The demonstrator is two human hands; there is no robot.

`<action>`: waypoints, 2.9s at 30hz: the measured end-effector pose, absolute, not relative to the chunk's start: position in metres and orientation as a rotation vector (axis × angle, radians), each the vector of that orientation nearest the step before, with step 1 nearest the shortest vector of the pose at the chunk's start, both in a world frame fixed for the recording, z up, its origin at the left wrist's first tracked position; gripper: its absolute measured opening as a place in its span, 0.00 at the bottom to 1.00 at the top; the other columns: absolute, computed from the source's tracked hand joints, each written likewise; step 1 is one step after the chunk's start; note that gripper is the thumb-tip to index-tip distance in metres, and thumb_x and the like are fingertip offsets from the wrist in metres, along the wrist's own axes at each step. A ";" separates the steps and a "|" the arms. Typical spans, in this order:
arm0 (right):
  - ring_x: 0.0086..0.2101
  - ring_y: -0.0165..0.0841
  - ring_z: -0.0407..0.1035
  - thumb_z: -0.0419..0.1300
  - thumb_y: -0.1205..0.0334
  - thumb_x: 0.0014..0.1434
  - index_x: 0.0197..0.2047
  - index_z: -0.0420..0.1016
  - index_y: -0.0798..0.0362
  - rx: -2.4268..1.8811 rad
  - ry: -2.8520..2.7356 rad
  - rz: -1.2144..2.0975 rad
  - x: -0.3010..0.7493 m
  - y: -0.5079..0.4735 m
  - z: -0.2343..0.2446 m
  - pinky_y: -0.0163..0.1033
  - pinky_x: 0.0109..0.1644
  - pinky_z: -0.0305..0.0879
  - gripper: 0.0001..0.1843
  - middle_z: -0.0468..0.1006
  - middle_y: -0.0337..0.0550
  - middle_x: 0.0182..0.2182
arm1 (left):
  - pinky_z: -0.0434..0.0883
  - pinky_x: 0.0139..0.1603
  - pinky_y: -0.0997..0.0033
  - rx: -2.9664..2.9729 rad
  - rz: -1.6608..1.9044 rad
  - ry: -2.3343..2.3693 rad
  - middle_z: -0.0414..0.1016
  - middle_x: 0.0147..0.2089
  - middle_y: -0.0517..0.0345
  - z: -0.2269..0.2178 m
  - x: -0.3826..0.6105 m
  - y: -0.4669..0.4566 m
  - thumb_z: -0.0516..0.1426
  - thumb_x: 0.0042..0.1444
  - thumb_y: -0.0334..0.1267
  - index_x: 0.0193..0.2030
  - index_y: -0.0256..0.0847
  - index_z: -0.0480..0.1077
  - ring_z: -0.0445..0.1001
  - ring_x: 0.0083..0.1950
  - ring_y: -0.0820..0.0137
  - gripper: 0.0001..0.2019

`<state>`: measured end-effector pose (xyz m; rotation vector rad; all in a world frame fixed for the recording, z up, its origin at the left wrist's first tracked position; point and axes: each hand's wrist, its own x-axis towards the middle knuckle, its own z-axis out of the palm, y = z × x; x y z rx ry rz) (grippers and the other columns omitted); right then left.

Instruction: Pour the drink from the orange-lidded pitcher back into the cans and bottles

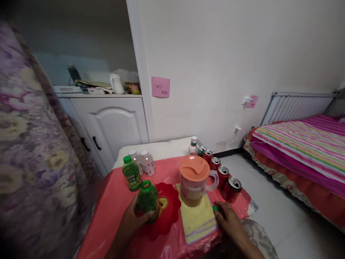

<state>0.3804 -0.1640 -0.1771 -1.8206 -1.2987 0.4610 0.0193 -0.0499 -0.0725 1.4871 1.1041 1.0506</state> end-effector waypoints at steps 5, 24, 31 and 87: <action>0.43 0.50 0.75 0.60 0.47 0.52 0.39 0.82 0.52 -1.829 -1.316 0.461 0.377 -0.163 -0.177 0.52 0.51 0.70 0.20 0.81 0.50 0.38 | 0.74 0.50 0.63 1.471 1.082 1.039 0.82 0.46 0.54 -0.070 0.018 -0.054 0.67 0.40 0.36 0.52 0.38 0.70 0.78 0.48 0.56 0.29; 0.39 0.36 0.69 0.57 0.58 0.65 0.52 0.72 0.49 -1.131 -1.789 0.606 0.221 -0.119 0.013 0.40 0.44 0.66 0.13 0.74 0.44 0.42 | 0.72 0.50 0.65 1.379 1.136 0.883 0.80 0.46 0.56 -0.056 0.018 -0.068 0.64 0.34 0.28 0.53 0.40 0.70 0.76 0.49 0.57 0.33; 0.43 0.36 0.71 0.58 0.67 0.64 0.54 0.72 0.48 -1.038 -2.135 0.476 0.207 -0.085 0.051 0.42 0.48 0.67 0.16 0.75 0.45 0.46 | 0.72 0.49 0.63 1.382 1.136 0.827 0.79 0.48 0.50 -0.049 0.018 -0.072 0.66 0.35 0.34 0.55 0.36 0.69 0.75 0.48 0.56 0.34; 0.39 0.38 0.71 0.56 0.68 0.65 0.46 0.71 0.53 -1.057 -2.718 0.188 0.202 -0.069 0.101 0.42 0.44 0.68 0.08 0.76 0.49 0.43 | 0.71 0.50 0.65 1.418 1.100 0.914 0.80 0.48 0.50 -0.052 0.013 -0.071 0.62 0.34 0.23 0.55 0.34 0.71 0.75 0.50 0.55 0.35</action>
